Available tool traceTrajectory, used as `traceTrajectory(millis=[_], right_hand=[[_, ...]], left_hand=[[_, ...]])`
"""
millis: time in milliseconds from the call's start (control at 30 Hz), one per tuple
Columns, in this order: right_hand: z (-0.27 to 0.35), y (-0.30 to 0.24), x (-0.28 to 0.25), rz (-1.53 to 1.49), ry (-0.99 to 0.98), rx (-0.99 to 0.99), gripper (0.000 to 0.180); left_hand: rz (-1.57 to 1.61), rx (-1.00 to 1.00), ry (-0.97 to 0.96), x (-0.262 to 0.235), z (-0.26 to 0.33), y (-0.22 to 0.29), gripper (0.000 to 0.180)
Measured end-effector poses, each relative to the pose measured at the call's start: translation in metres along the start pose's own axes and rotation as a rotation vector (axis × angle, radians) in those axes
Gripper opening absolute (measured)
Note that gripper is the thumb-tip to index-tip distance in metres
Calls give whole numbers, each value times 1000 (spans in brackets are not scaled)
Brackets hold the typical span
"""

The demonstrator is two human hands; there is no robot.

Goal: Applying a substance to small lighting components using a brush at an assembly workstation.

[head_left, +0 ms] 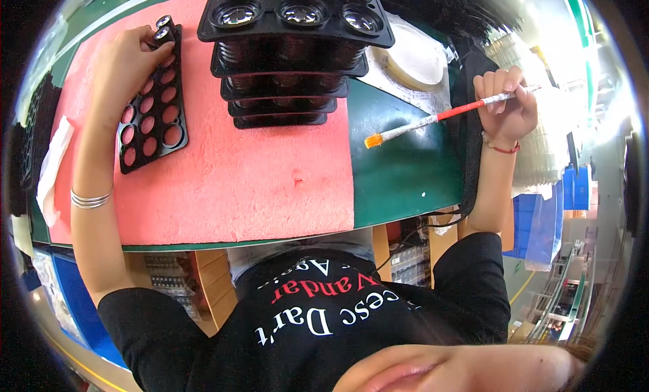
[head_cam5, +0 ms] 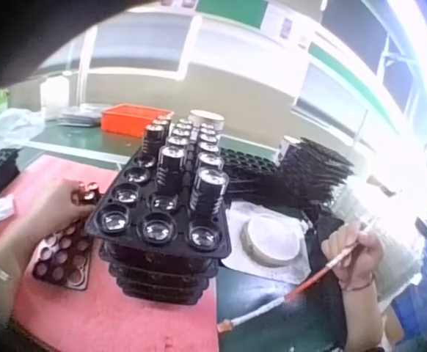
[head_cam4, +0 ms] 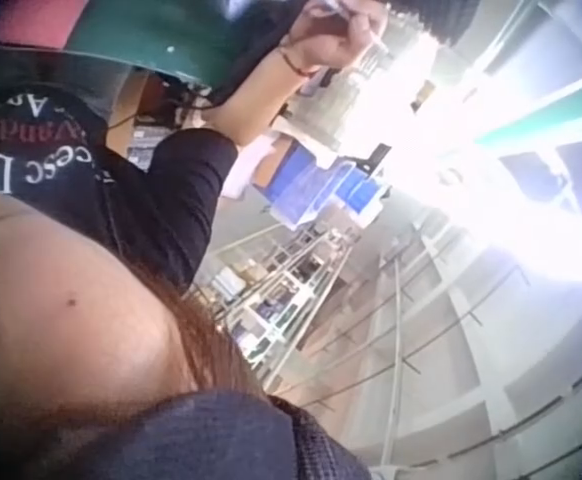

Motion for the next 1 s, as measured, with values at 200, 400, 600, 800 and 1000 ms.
traceTrajectory(millis=[200,400,600,800,1000], right_hand=[[0,0,-1,-11,19,10,21],[0,0,-7,-15,57,7,22],[1,0,-22,-53,277,-30,29],[11,-41,-38,587,500,-443,32],[16,-57,-14,1226,476,-441,43]], left_hand=[[-57,-24,-56,-10,6,11,32],[167,20,91,-64,6,35,32],[426,265,18,-65,-12,83,34],[474,303,-102,-49,-30,113,36],[529,318,-31,-34,-60,88,36]])
Point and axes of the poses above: each hand's wrist, its own z-axis away from the middle knuckle, its own x-axis out of the palm, y = z × x, the point moved 6 cm from there along -z, towards the middle knuckle, and after that the axes turned 10 degrees about -x, right-handed, at the moved point
